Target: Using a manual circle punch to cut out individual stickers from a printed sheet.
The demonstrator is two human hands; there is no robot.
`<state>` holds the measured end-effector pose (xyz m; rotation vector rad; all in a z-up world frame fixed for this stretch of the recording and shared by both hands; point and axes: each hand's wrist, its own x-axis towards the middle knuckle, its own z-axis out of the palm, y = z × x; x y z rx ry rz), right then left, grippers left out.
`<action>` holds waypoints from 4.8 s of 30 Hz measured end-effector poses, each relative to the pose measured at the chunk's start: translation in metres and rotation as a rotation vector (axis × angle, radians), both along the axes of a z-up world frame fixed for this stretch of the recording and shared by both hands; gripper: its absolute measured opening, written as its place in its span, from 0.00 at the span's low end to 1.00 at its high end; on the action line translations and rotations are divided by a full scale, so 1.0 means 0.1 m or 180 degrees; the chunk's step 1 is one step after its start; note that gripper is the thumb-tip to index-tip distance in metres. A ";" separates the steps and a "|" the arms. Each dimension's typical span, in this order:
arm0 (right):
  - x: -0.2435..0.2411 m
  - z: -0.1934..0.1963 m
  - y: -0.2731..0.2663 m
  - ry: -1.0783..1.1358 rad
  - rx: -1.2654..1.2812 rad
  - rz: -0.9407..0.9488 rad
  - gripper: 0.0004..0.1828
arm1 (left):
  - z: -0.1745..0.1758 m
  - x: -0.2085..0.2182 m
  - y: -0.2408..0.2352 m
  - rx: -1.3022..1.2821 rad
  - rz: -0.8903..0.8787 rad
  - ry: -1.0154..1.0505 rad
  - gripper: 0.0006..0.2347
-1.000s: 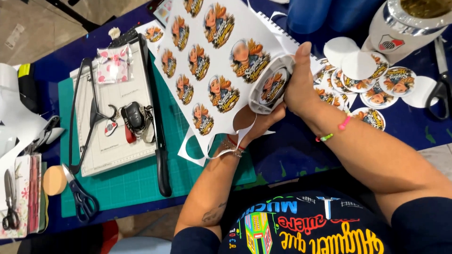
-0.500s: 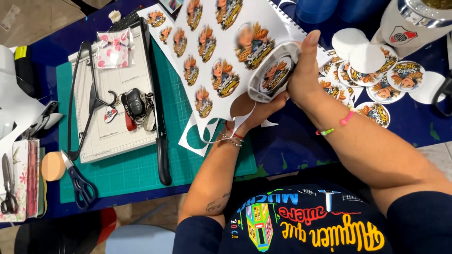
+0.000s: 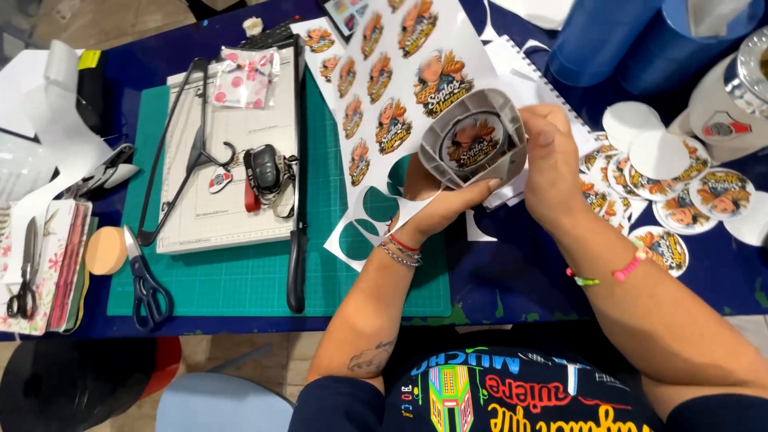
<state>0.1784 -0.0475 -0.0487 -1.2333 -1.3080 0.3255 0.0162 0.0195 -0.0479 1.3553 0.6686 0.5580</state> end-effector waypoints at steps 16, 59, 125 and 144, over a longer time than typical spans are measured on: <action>0.04 0.01 0.10 0.1665 -0.0334 0.0948 0.28 | 0.84 -0.37 -0.12 0.0355 0.0118 -0.0520 0.35; -0.49 0.95 -0.16 0.2480 0.0012 0.0307 0.20 | 0.06 -0.46 0.15 0.0268 -0.0762 -0.1153 0.50; -0.30 0.27 -0.14 -0.1079 0.0934 -0.0544 0.23 | 0.15 -0.24 -0.05 0.2049 0.1385 -0.1514 0.42; -0.36 0.31 -0.18 -0.0939 0.0612 -0.0326 0.26 | 0.31 -0.06 -0.36 0.2734 0.1975 0.0446 0.35</action>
